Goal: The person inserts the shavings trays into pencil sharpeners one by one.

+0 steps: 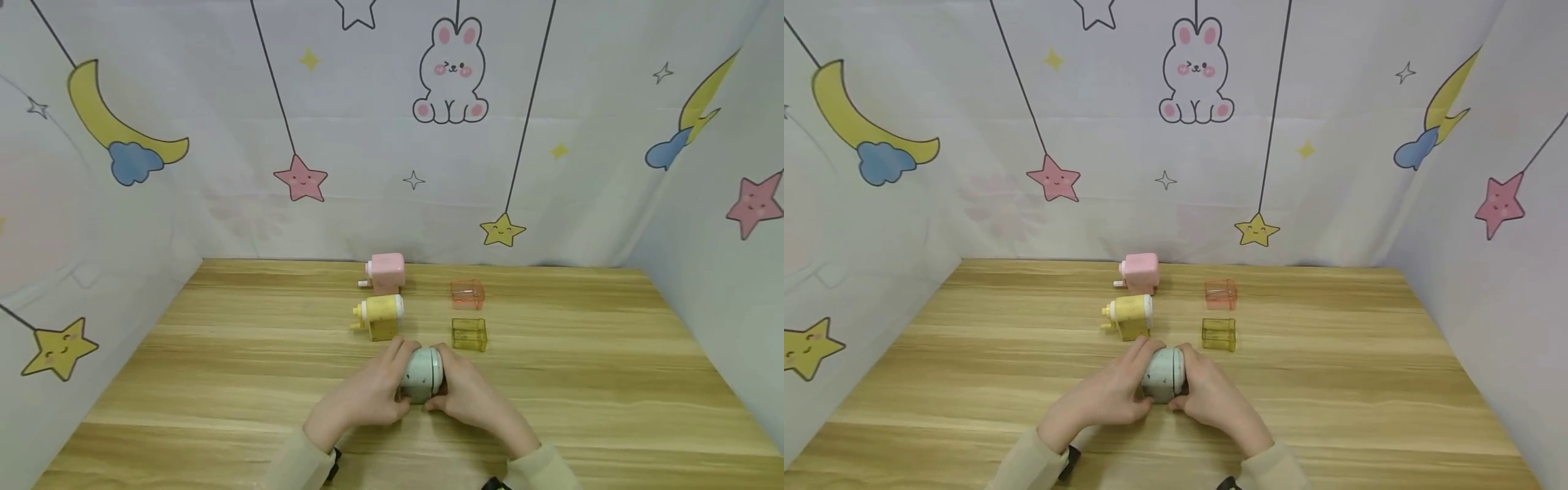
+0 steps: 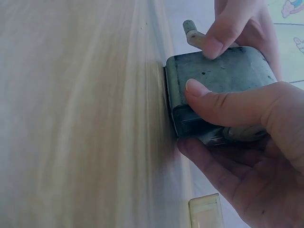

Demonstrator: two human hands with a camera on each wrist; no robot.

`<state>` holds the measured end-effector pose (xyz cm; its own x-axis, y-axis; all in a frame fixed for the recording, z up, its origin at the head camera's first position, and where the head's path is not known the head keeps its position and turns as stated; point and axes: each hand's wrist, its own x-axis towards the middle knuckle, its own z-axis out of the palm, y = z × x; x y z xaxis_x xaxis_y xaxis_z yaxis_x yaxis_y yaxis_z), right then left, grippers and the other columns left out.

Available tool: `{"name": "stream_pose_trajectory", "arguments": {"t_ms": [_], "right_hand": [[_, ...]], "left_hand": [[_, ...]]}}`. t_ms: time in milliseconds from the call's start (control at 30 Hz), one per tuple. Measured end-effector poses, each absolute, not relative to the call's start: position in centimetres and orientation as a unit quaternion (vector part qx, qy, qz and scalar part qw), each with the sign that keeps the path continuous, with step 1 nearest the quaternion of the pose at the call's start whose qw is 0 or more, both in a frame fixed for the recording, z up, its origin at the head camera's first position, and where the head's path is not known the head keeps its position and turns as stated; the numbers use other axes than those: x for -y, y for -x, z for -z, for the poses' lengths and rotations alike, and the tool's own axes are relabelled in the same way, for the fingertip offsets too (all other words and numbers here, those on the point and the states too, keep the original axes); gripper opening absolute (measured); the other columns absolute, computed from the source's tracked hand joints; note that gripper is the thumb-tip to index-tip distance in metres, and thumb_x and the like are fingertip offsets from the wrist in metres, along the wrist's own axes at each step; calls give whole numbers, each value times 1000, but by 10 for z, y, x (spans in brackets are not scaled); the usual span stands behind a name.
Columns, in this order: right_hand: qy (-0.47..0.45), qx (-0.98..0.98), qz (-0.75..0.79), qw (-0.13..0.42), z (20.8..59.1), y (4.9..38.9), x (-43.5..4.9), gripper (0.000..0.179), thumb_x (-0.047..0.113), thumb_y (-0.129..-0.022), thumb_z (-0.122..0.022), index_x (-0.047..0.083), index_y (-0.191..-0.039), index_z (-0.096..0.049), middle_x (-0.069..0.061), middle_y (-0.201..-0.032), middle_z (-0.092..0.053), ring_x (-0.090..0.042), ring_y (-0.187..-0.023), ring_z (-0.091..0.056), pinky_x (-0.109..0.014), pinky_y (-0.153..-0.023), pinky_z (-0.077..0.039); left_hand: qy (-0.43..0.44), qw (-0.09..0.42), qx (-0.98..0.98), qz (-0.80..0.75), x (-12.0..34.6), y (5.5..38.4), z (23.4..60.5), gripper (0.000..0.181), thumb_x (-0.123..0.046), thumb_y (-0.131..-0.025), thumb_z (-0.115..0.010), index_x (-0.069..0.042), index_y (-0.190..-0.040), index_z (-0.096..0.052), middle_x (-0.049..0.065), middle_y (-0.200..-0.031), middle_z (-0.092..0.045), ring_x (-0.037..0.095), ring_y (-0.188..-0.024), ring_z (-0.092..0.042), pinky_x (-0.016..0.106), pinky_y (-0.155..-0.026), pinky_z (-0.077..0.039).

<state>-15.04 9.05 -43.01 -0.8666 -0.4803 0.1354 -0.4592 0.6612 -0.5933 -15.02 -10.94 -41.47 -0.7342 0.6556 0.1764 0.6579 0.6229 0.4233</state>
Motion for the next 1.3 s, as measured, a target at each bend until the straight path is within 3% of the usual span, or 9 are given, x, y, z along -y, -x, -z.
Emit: {"name": "stream_pose_trajectory", "arguments": {"t_ms": [200, 533, 900, 1000, 1167, 1300], "right_hand": [[259, -905, 335, 37, 434, 152, -92, 70, 13, -64, -88, 5, -122, -49, -7, -107, -65, -18, -94, -63, -33, -78, -55], [273, -883, 370, 98, 434, 157, -103, 68, 18, -72, -84, 13, -127, -45, 0, -112, -62, -15, -102, -60, -34, -86, -52], [284, -884, 356, 101, 432, 156, -106, 67, 16, -74, -82, 10, -131, -46, -2, -116, -62, -17, -107, -60, -37, -91, -52], [285, -885, 351, 107, 427, 156, -111, 72, 12, -76, -80, 6, -138, -43, -7, -118, -62, -18, -100, -61, -33, -85, -54], [286, -890, 343, 88, 413, 157, -124, 58, 1, -81, -72, 1, -134, -49, -14, -115, -63, -10, -82, -59, -21, -68, -51], [274, -902, 328, 66, 406, 159, -130, 47, 4, -84, -70, 2, -128, -54, -14, -114, -64, -10, -86, -59, -23, -72, -52]], "left_hand": [[356, -19, 901, 246, 111, 150, 417, 71, -9, -75, -70, -8, -137, -35, 5, -122, -46, 14, -98, -53, 30, -88, -53], [328, -50, 913, 235, 113, 149, 411, 74, -13, -81, -70, -12, -144, -33, 3, -132, -47, 16, -110, -55, 36, -93, -52], [337, 10, 929, 153, 116, 144, 403, 89, -30, -78, -76, -16, -151, -27, 2, -135, -51, 21, -127, -46, 39, -104, -46], [348, 22, 925, 152, 119, 143, 399, 93, -36, -76, -76, -18, -152, -26, 3, -138, -49, 23, -131, -43, 42, -108, -43], [369, 41, 916, 153, 124, 144, 391, 93, -30, -72, -73, -23, -152, -26, 2, -143, -45, 23, -137, -36, 45, -112, -38], [371, 48, 914, 157, 129, 145, 386, 90, -23, -70, -69, -27, -151, -28, 0, -145, -42, 23, -139, -34, 48, -112, -37]]}}
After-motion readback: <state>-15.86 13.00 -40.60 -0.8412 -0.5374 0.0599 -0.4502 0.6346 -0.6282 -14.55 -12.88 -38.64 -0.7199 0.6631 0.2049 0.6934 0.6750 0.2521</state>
